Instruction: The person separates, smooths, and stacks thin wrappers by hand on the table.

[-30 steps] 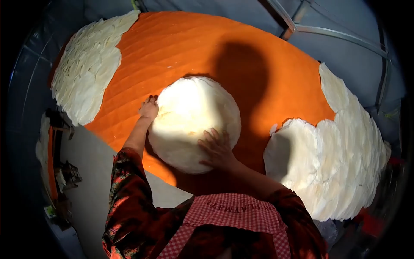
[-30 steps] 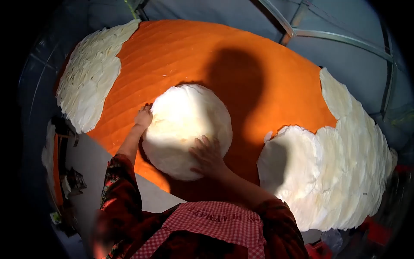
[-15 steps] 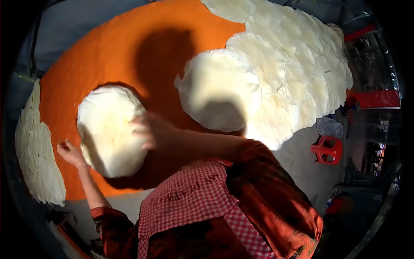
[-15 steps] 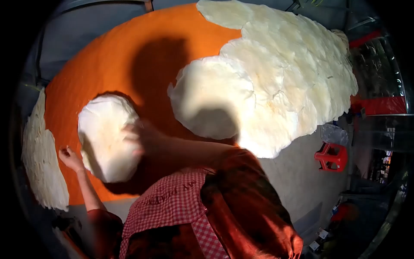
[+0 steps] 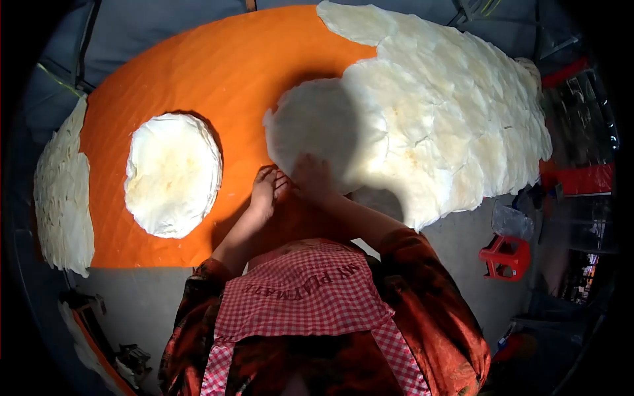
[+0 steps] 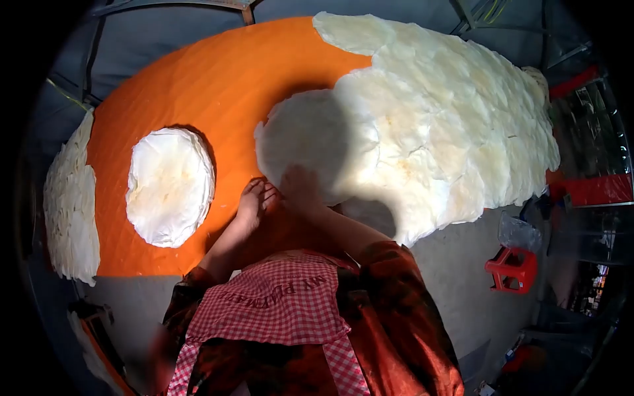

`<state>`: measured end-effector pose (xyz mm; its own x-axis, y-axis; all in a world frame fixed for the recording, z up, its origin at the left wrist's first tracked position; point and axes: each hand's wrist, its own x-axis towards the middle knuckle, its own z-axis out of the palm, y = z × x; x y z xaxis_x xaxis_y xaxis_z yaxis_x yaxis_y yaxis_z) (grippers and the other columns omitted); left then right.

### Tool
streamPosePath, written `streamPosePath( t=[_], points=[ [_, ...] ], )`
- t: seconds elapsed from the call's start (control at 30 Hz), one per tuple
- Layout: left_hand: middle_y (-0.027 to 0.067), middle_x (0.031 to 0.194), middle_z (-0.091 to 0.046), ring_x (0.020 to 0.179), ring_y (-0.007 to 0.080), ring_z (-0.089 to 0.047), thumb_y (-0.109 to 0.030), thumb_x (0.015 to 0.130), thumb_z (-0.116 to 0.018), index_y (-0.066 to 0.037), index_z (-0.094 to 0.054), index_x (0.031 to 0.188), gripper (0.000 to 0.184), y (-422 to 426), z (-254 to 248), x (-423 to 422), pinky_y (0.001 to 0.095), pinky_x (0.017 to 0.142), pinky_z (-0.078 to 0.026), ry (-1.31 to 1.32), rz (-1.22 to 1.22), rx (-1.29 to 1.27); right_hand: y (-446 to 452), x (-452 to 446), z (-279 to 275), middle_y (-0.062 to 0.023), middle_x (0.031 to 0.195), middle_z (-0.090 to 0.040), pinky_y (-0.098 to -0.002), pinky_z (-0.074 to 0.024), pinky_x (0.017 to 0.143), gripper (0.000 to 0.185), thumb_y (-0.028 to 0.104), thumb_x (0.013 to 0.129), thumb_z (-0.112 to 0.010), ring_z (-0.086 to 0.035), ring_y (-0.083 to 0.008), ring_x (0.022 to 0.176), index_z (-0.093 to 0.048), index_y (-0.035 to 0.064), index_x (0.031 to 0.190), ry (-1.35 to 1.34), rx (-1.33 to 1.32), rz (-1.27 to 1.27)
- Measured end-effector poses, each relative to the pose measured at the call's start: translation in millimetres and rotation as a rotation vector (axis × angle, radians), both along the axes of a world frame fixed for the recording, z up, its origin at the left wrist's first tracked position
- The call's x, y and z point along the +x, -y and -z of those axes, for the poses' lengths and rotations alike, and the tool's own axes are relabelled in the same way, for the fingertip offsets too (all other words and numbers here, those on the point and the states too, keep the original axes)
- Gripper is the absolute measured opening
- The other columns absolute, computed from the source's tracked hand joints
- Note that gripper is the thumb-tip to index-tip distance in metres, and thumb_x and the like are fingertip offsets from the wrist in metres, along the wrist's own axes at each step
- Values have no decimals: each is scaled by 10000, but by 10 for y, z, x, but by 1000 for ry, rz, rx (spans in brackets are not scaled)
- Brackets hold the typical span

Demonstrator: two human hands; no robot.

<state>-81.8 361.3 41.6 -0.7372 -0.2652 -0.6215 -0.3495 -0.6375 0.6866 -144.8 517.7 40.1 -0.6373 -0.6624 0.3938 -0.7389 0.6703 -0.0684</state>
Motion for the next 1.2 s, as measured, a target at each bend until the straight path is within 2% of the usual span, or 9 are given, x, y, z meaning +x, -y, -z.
streamPosePath(
  t=[0.13,0.23,0.33,0.57,0.87,0.97,1.07,1.17,1.2],
  points=[
    [189,1123,-596,1024,298,-611,-186,1000,-421,-24,-464,1201,262,-82,-100,-67,408,912,-517,-76,32,72,-45,-149,295,-116,881,-638,-431,-481,673,191,226,790,-599,-621,-306,842,-642,42,819,140,19,-86],
    [179,1149,-593,1076,286,-596,-242,1005,-410,-38,-462,1214,297,-25,94,-104,424,919,-513,-123,20,139,-122,-223,-180,-115,782,-643,-434,-490,662,177,181,805,-565,-629,-315,766,-636,48,712,674,-96,15],
    [125,1162,-603,1065,263,-595,-274,997,-438,-48,-468,1241,334,-6,-121,-120,423,892,-509,-175,-18,281,-460,-279,-168,-146,724,-630,-452,-506,688,192,189,812,-565,-625,-350,714,-642,41,717,450,203,-301],
    [130,1231,-549,1104,287,-554,-255,947,-504,-29,-438,1284,411,-268,-74,178,474,912,-467,-148,224,245,-1648,26,-746,-161,966,-663,-448,-521,771,180,166,823,-557,-626,-348,944,-665,21,833,720,653,-448],
    [134,1107,-588,997,261,-592,-187,968,-427,-16,-507,1206,304,-369,-140,49,392,862,-494,-90,171,351,-383,10,-326,-213,884,-667,-396,-497,717,330,297,854,-611,-651,-322,816,-645,-19,945,1022,-467,185],
    [78,977,-636,868,203,-627,-161,965,-438,0,-568,1120,259,-359,165,-2,340,783,-516,-138,216,34,59,-77,-259,-195,846,-677,-376,-494,697,294,267,823,-639,-657,-270,785,-651,-21,884,828,-256,354],
    [90,1070,-613,950,211,-610,-151,952,-436,12,-542,1152,279,-377,311,-3,348,801,-509,-201,286,-179,64,-320,-33,-175,867,-677,-360,-491,694,287,249,800,-668,-646,-227,792,-643,-17,903,975,-315,368],
    [151,1078,-584,938,292,-605,-188,927,-399,-7,-488,1217,353,-199,848,261,389,779,-546,-237,54,-130,-421,-547,57,-130,899,-678,-350,-490,692,265,188,827,-645,-631,-191,798,-637,-18,993,990,-311,452],
    [156,1071,-579,932,305,-605,-201,924,-397,-10,-481,1214,358,-181,793,279,399,753,-552,-187,-6,-57,-550,-377,-311,-87,945,-671,-327,-495,713,268,122,879,-604,-617,-159,821,-619,-15,1109,1124,-942,417]
  ],
)
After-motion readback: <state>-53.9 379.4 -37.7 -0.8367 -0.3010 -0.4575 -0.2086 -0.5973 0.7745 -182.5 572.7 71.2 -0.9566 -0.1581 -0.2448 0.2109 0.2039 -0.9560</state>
